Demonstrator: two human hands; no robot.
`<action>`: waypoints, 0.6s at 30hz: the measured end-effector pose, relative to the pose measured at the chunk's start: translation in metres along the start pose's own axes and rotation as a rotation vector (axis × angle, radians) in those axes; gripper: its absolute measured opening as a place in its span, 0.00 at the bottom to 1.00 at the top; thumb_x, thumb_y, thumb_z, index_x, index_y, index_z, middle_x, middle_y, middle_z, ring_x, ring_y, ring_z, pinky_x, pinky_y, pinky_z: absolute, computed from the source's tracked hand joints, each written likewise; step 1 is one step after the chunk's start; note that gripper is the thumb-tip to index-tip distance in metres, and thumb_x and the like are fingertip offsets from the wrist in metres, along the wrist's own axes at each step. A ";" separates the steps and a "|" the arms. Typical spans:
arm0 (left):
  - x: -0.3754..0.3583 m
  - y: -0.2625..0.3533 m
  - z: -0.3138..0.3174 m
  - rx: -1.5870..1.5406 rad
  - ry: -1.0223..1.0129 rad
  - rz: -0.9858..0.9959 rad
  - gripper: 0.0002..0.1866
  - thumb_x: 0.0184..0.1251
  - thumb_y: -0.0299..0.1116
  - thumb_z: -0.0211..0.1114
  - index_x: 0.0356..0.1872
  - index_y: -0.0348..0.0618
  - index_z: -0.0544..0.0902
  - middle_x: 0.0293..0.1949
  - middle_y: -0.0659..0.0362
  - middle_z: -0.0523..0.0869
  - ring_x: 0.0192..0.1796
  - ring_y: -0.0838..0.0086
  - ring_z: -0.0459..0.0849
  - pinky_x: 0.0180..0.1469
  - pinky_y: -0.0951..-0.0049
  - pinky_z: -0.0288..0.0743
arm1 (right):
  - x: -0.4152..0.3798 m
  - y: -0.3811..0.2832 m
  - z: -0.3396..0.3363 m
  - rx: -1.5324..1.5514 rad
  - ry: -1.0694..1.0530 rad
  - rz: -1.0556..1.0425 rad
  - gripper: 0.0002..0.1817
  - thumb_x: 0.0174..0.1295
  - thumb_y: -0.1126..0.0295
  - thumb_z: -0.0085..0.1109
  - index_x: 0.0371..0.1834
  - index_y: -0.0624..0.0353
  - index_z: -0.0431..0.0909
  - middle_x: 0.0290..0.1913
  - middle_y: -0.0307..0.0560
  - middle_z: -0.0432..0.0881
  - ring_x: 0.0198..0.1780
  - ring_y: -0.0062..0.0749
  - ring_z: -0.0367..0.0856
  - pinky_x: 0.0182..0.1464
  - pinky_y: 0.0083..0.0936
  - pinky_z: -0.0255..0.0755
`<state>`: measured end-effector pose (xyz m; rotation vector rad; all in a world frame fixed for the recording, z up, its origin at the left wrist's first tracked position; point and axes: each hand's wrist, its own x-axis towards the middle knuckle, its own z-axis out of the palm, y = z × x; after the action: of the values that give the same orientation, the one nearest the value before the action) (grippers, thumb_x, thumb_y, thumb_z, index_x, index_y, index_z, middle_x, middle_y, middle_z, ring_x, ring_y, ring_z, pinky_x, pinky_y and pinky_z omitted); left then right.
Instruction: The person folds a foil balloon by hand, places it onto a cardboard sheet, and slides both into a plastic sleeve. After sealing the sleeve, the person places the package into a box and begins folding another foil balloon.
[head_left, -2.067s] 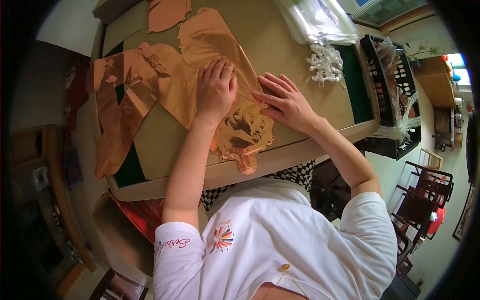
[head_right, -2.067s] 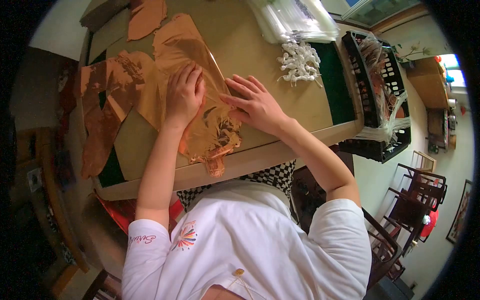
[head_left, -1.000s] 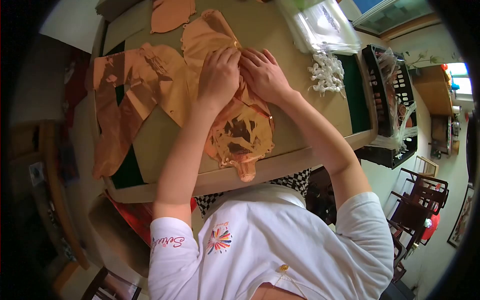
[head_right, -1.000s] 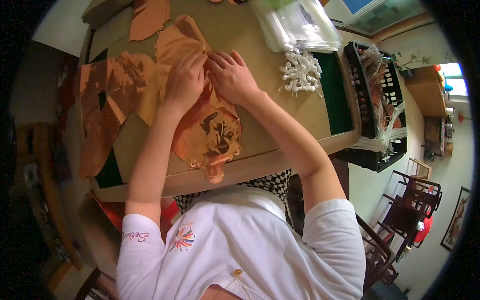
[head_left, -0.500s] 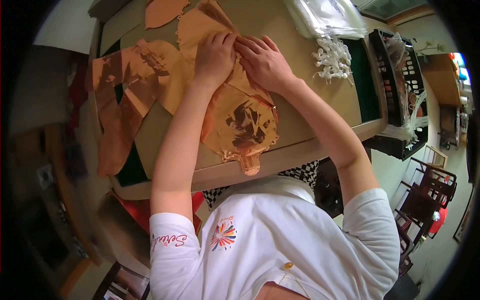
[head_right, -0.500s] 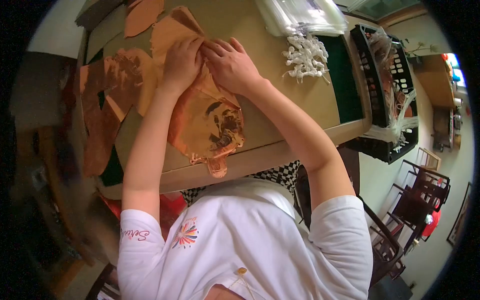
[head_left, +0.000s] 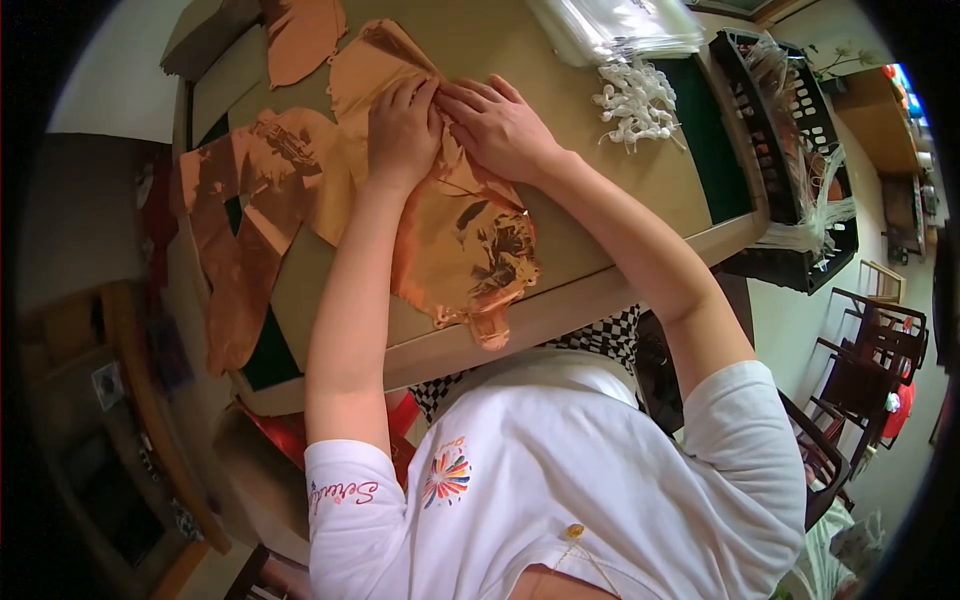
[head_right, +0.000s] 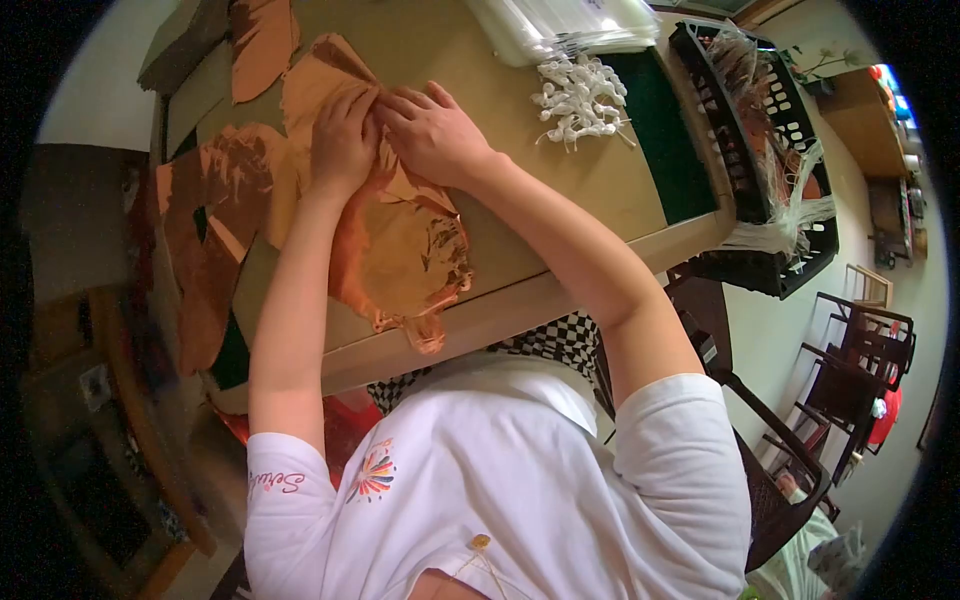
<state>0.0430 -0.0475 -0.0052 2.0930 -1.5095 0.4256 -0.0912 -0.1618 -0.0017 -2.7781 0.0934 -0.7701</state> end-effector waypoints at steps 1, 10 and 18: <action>0.001 0.000 -0.001 -0.013 -0.017 -0.008 0.16 0.64 0.30 0.59 0.54 0.44 0.80 0.54 0.57 0.80 0.57 0.60 0.77 0.61 0.57 0.68 | 0.000 0.000 0.000 0.002 0.001 0.004 0.19 0.68 0.64 0.48 0.59 0.58 0.75 0.65 0.45 0.74 0.68 0.38 0.68 0.71 0.45 0.55; 0.019 -0.005 -0.003 0.121 -0.053 0.018 0.19 0.58 0.31 0.64 0.52 0.50 0.82 0.55 0.58 0.80 0.60 0.61 0.75 0.63 0.54 0.64 | 0.003 -0.001 -0.005 0.014 -0.076 0.027 0.21 0.69 0.63 0.48 0.62 0.57 0.73 0.66 0.45 0.73 0.70 0.37 0.66 0.72 0.46 0.53; 0.034 -0.019 -0.004 0.190 0.016 0.062 0.15 0.60 0.32 0.63 0.49 0.52 0.85 0.55 0.60 0.80 0.62 0.63 0.74 0.64 0.54 0.63 | 0.003 -0.004 -0.007 0.065 -0.068 0.046 0.20 0.69 0.64 0.48 0.60 0.58 0.74 0.66 0.47 0.73 0.70 0.38 0.65 0.72 0.46 0.54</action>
<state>0.0725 -0.0669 0.0112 2.1839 -1.5819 0.6296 -0.0927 -0.1602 0.0064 -2.7272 0.1162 -0.6551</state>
